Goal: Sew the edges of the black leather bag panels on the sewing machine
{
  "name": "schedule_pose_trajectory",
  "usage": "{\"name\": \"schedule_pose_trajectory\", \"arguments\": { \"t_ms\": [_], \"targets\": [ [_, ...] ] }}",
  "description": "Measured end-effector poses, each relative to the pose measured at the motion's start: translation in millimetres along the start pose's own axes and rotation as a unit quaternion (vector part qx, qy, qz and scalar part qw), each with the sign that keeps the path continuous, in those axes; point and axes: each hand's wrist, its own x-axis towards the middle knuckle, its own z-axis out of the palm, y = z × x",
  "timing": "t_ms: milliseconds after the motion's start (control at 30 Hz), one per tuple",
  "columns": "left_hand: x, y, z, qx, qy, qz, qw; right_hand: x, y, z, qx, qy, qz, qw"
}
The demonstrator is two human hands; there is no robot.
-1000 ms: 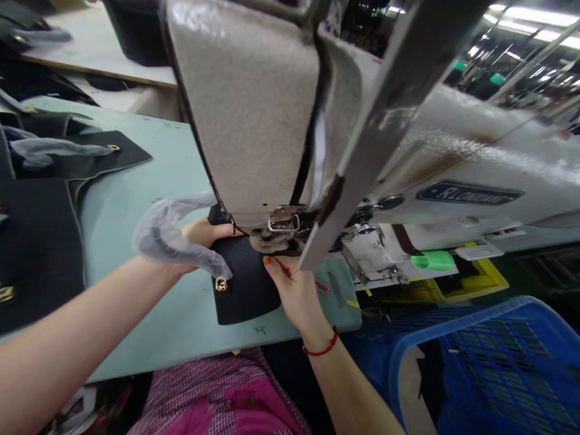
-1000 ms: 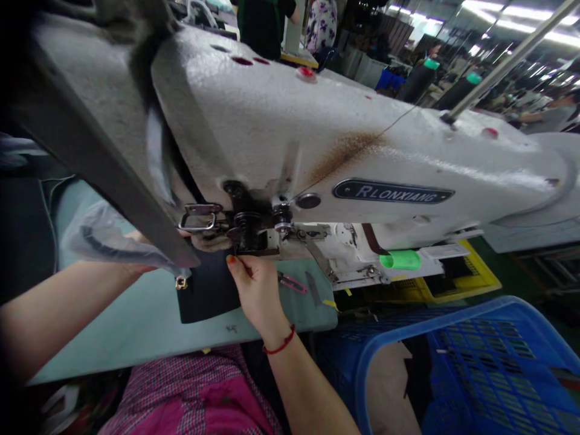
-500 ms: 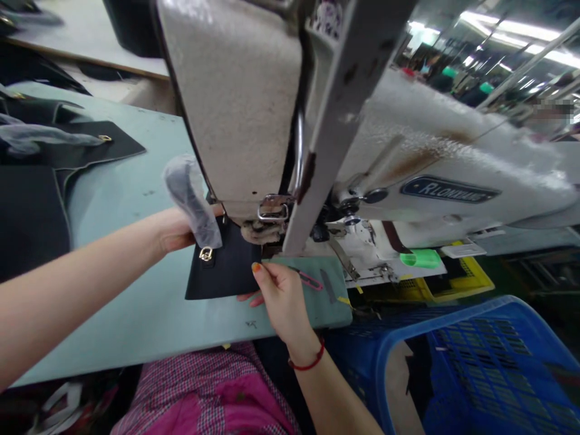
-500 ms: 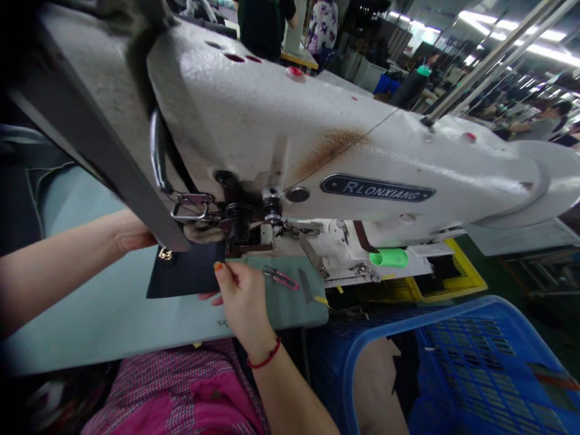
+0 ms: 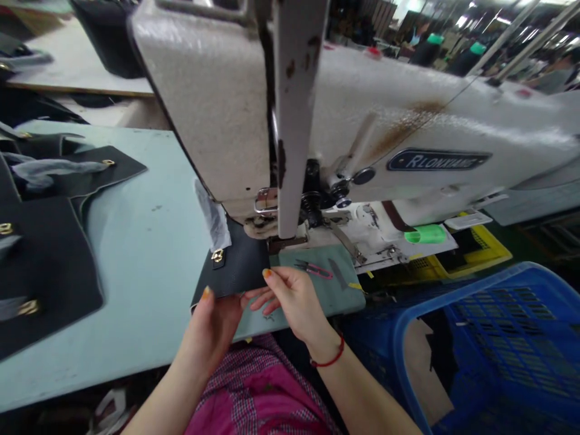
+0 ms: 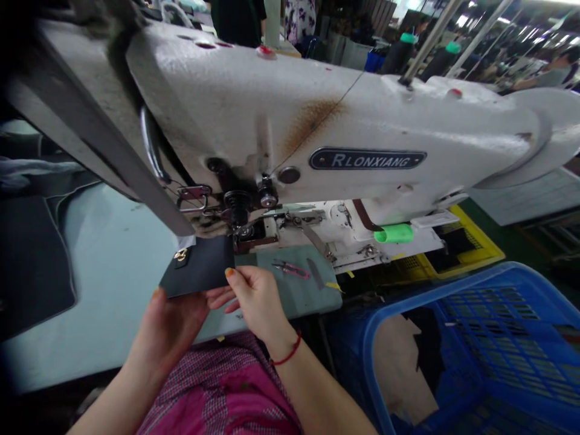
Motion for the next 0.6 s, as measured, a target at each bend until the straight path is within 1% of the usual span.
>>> {"name": "schedule_pose_trajectory", "arguments": {
  "t_ms": [67,133,267,367,433,533,600],
  "targets": [
    [6,-3,13.5,0.033,0.034,-0.024,0.999,-3,-4,1,-0.041,0.013,-0.011,0.999],
    [11,-3,19.4,0.062,0.064,-0.043,0.995,-7,-7,3,-0.088,0.024,-0.025,0.996],
    [11,-3,15.7,0.124,0.086,-0.014,0.988,-13,-9,6,-0.141,0.026,-0.041,0.989],
    [10,-3,10.6,0.142,0.100,-0.013,0.985,-14,-9,7,-0.138,0.031,-0.039,0.989],
    [10,-2,9.5,0.125,0.080,-0.054,0.987,-13,-8,7,-0.116,0.025,-0.029,0.993],
    [12,0,9.9,0.080,0.033,-0.144,0.986,-12,-9,6,-0.082,0.006,-0.009,0.997],
    [13,0,8.7,0.082,0.028,-0.175,0.981,-13,-10,4,-0.074,-0.003,0.003,0.997]
  ]
}}
